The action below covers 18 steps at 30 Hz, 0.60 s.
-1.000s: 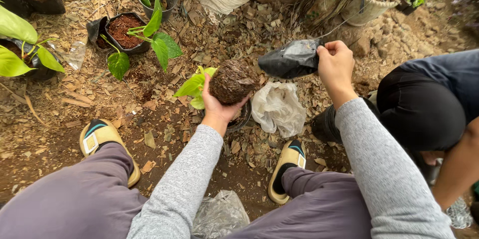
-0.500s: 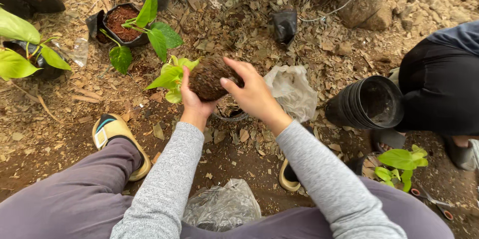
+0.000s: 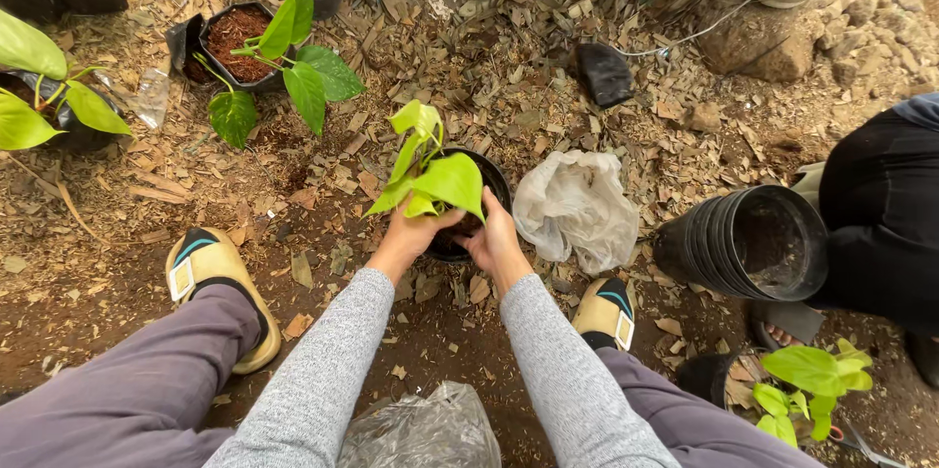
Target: The person is potting small green plants into black plastic pots. They add soil and wood chips to the pots, place the plants inside, and adjust the soil around the roots. The person handles multiple plants and pots, moving them around the workspace.
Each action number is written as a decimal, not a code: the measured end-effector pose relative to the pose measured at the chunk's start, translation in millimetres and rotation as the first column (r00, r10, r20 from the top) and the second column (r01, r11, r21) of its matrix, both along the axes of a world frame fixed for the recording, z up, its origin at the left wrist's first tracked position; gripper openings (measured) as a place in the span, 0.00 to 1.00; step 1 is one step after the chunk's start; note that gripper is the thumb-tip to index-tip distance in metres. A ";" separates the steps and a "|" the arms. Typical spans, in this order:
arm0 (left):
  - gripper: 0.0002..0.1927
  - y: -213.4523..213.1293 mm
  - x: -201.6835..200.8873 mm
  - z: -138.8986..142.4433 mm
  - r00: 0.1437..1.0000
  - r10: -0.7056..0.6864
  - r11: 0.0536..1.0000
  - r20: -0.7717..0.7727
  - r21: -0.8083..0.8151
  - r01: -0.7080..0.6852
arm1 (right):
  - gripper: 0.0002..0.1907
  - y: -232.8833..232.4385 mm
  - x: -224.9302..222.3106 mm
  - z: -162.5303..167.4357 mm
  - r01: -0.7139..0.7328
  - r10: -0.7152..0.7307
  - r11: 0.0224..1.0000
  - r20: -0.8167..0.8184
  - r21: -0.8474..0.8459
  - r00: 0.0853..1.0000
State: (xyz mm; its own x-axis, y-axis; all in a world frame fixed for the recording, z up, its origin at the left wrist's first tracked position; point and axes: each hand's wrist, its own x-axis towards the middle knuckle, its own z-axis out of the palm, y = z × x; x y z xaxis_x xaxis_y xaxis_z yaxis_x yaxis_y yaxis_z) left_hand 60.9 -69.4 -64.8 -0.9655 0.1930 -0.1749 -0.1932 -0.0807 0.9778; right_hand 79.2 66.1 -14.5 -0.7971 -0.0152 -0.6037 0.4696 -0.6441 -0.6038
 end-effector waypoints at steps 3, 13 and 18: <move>0.35 2.4 -10.3 -10.1 0.996 -0.058 0.981 -0.068 -0.191 0.044 | 0.26 -3.5 -14.6 -13.2 0.030 -0.026 0.999 0.074 -0.041 0.997; 0.29 14.5 -7.6 -2.2 0.988 -0.061 0.860 -0.140 -0.509 -0.019 | 0.27 11.0 -35.6 -28.6 -0.370 0.262 0.849 0.308 0.378 0.915; 0.30 15.5 3.1 3.3 0.900 -0.058 0.731 -0.433 -0.632 -0.257 | 0.24 10.1 -24.6 -45.7 -0.227 0.196 0.867 0.116 0.443 0.974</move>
